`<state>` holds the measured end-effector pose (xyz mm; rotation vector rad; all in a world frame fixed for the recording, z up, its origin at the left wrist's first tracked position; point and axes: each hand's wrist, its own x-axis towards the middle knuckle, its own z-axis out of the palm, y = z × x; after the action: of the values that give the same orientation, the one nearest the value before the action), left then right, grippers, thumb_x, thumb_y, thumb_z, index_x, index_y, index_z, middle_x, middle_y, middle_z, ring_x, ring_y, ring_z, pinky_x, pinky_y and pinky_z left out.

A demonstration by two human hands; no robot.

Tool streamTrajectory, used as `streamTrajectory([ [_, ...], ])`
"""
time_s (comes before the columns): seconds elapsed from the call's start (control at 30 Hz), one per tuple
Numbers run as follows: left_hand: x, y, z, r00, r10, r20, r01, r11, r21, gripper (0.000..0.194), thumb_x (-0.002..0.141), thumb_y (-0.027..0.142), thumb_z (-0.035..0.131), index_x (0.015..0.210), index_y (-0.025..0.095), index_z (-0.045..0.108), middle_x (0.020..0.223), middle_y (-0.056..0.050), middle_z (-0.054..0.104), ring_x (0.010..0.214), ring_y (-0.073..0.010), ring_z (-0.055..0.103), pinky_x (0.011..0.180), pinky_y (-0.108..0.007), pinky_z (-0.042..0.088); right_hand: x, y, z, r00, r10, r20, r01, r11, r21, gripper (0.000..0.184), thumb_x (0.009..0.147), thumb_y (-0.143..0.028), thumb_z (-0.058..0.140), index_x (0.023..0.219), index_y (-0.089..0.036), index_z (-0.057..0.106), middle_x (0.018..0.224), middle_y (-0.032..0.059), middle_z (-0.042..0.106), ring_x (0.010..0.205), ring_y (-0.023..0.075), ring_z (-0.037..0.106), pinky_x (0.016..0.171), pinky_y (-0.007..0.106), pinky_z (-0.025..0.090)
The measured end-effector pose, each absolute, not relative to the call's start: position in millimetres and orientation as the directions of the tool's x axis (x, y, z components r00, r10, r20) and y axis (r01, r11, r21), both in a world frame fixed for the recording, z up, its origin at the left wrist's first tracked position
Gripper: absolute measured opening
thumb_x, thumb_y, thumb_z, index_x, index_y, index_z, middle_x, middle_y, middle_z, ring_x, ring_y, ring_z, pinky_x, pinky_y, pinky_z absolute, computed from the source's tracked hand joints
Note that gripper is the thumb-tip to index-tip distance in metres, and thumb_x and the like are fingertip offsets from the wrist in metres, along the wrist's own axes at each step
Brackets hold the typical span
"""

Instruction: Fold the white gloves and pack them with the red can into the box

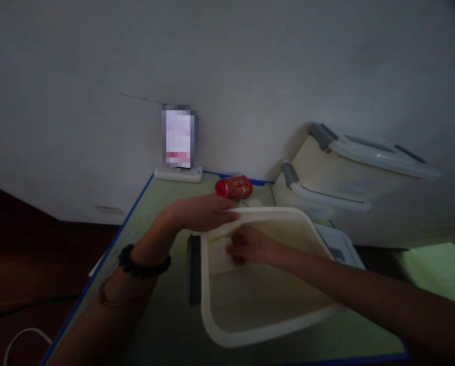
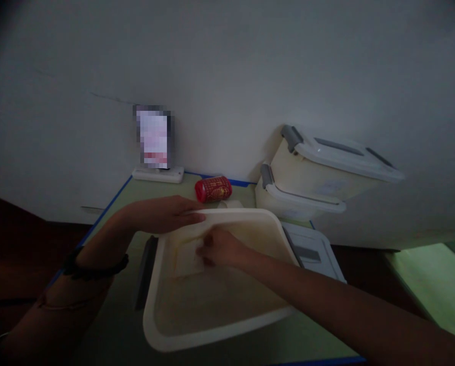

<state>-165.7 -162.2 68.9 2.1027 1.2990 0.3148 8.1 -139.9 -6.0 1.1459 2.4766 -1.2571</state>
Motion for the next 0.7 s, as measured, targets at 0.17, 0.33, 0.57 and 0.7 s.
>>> streamTrajectory([
  [0.17,-165,-163,69,0.483,0.87,-0.1,0.732,-0.338,0.591,0.034,0.087,0.035,0.035,0.079,0.015,0.061,0.075,-0.005,0.065,0.065,-0.0152,0.055,0.061,-0.025,0.037,9,-146,20,-0.717,0.634,-0.291,0.664,0.494,-0.561,0.011,0.073,-0.021,0.056,0.08,-0.015,0.062,0.071,0.0068,0.066,0.064,0.0177,0.059,0.06,0.027,0.042],
  [0.33,-164,-162,67,0.452,0.887,-0.095,0.752,-0.321,0.576,0.037,0.087,0.039,0.034,0.097,0.015,0.061,0.086,-0.008,0.066,0.073,-0.018,0.058,0.066,-0.027,0.038,44,-144,62,-0.754,0.645,-0.125,0.654,0.719,-0.235,0.023,0.083,-0.031,0.046,0.091,-0.018,0.062,0.084,0.0089,0.065,0.078,0.0238,0.059,0.073,0.037,0.042],
  [0.57,-173,-172,76,0.312,0.923,-0.227,0.826,-0.145,0.545,0.047,0.082,0.053,0.036,0.101,0.018,0.06,0.099,-0.009,0.066,0.086,-0.0227,0.059,0.072,-0.029,0.042,111,-144,67,-0.661,0.719,0.214,0.651,0.691,-0.313,0.018,0.083,-0.026,0.047,0.092,-0.023,0.061,0.114,0.0072,0.052,0.11,0.0225,0.046,0.096,0.039,0.034],
  [0.7,-176,-189,79,0.259,0.94,-0.221,0.79,-0.075,0.609,0.048,0.08,0.054,0.039,0.112,0.021,0.053,0.112,-0.008,0.061,0.092,-0.0226,0.058,0.077,-0.029,0.044,135,-147,57,-0.509,0.825,0.245,0.717,0.564,-0.409,0.025,0.079,-0.03,0.051,0.103,-0.026,0.059,0.134,0.0081,0.032,0.123,0.0275,0.031,0.099,0.045,0.029],
])
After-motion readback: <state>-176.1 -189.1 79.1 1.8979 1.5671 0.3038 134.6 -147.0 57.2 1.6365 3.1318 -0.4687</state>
